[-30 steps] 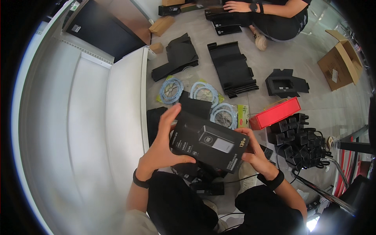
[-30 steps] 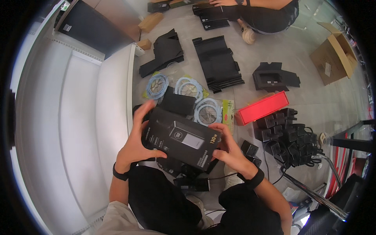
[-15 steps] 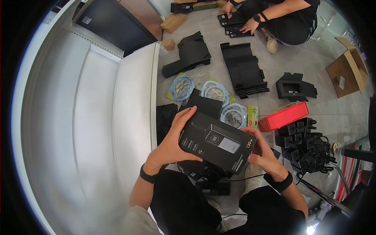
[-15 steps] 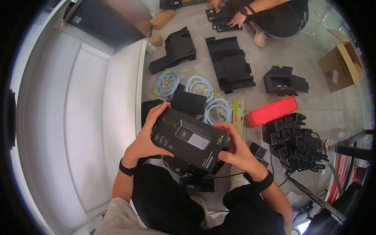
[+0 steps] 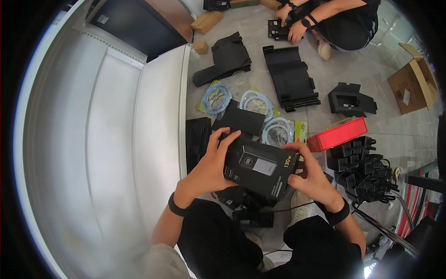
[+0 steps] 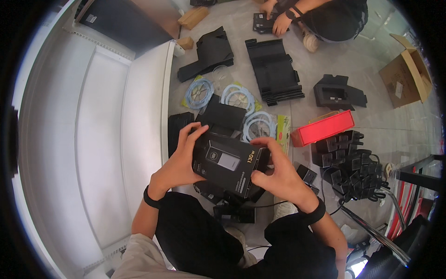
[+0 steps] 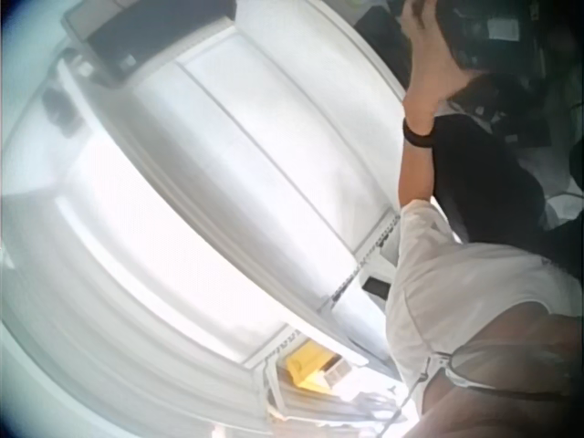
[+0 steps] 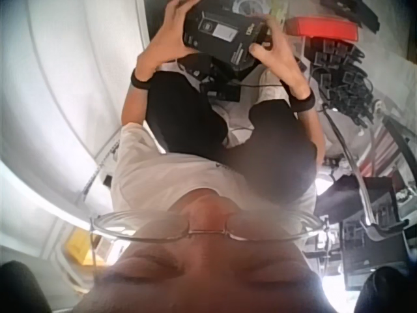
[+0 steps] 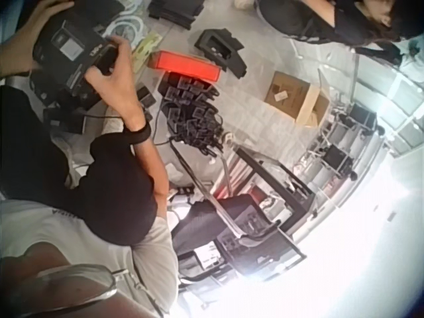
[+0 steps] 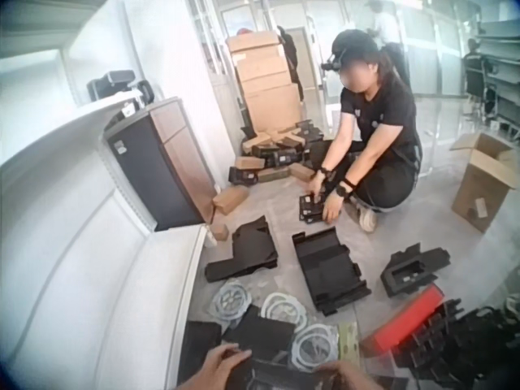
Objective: The person sits on the floor and assembles black cardboard boxes by folding flaps and inserting inserts. They handle multiple boxes, opening and closing them, and occasionally inspect the contents. Another person is visible in the background also working with boxes.
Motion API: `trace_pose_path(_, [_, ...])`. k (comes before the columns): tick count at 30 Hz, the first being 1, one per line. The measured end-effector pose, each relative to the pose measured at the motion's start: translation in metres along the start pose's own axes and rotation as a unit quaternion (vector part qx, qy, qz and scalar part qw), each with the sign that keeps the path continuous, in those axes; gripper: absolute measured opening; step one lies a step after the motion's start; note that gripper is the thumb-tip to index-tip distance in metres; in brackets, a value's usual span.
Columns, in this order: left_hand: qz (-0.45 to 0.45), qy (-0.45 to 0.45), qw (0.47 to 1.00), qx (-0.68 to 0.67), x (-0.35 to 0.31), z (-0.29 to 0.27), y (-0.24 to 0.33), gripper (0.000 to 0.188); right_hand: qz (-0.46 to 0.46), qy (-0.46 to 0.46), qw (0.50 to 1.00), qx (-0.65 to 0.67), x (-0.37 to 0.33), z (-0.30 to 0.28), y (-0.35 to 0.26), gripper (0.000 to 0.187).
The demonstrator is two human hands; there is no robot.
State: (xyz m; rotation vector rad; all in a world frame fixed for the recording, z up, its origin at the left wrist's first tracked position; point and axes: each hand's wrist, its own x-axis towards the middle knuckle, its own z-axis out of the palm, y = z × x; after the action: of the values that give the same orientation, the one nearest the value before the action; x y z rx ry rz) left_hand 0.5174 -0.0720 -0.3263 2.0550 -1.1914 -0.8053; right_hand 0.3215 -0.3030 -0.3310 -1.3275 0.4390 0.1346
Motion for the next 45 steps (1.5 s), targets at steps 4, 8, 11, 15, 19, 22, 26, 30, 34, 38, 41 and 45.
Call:
trace_pose_path(4, [0.079, 0.129, 0.973, -0.174, 0.0, -0.012, -0.017, 0.13, -0.106, 0.027, 0.983, 0.146, 0.011, 0.002, 0.047, 0.075])
trace_pose_path(8, [-0.046, 0.132, 0.886, -0.442, 0.005, 0.002, -0.02, 0.115, -0.216, 0.086, 0.965, 0.12, 0.009, 0.034, 0.067, 0.09])
trace_pose_path(11, [-0.083, 0.038, 0.834, -0.544, -0.002, 0.023, 0.0, 0.107, -0.322, 0.152, 0.926, -0.126, 0.016, 0.051, 0.073, 0.095])
trace_pose_path(15, [-0.048, 0.119, 0.846, -0.518, 0.008, 0.029, 0.012, 0.116, -0.349, 0.177, 0.882, -0.263, 0.019, 0.06, 0.062, 0.101])
trace_pose_path(19, [-0.008, 0.158, 0.902, -0.401, 0.004, 0.04, 0.013, 0.133, -0.35, 0.149, 0.867, -0.321, 0.02, 0.06, 0.056, 0.107])
trace_pose_path(22, [0.026, 0.18, 0.937, -0.297, 0.0, 0.045, 0.002, 0.137, -0.346, 0.09, 0.878, -0.319, 0.017, 0.051, 0.06, 0.105])
trace_pose_path(26, [0.078, 0.191, 0.956, -0.208, -0.004, 0.04, 0.004, 0.136, -0.349, 0.045, 0.908, -0.225, 0.014, 0.044, 0.057, 0.099])
trace_pose_path(30, [0.05, 0.132, 0.927, -0.347, -0.006, 0.032, -0.007, 0.138, -0.307, 0.011, 0.945, -0.112, 0.016, 0.035, 0.046, 0.09])
trace_pose_path(34, [0.083, 0.104, 0.937, -0.322, -0.011, 0.03, -0.008, 0.137, -0.307, -0.009, 0.939, -0.152, 0.021, 0.032, 0.031, 0.09])
trace_pose_path(38, [0.025, 0.134, 0.886, -0.443, -0.011, 0.031, -0.005, 0.122, -0.328, -0.004, 0.918, -0.221, 0.015, 0.039, 0.017, 0.1])
trace_pose_path(41, [-0.108, 0.147, 0.732, -0.657, 0.0, 0.023, 0.022, 0.086, -0.36, 0.053, 0.893, -0.266, 0.017, 0.043, 0.031, 0.11])
trace_pose_path(45, [-0.164, 0.084, 0.695, -0.695, 0.008, 0.021, 0.026, 0.076, -0.385, 0.121, 0.871, -0.28, 0.02, 0.052, 0.025, 0.108])
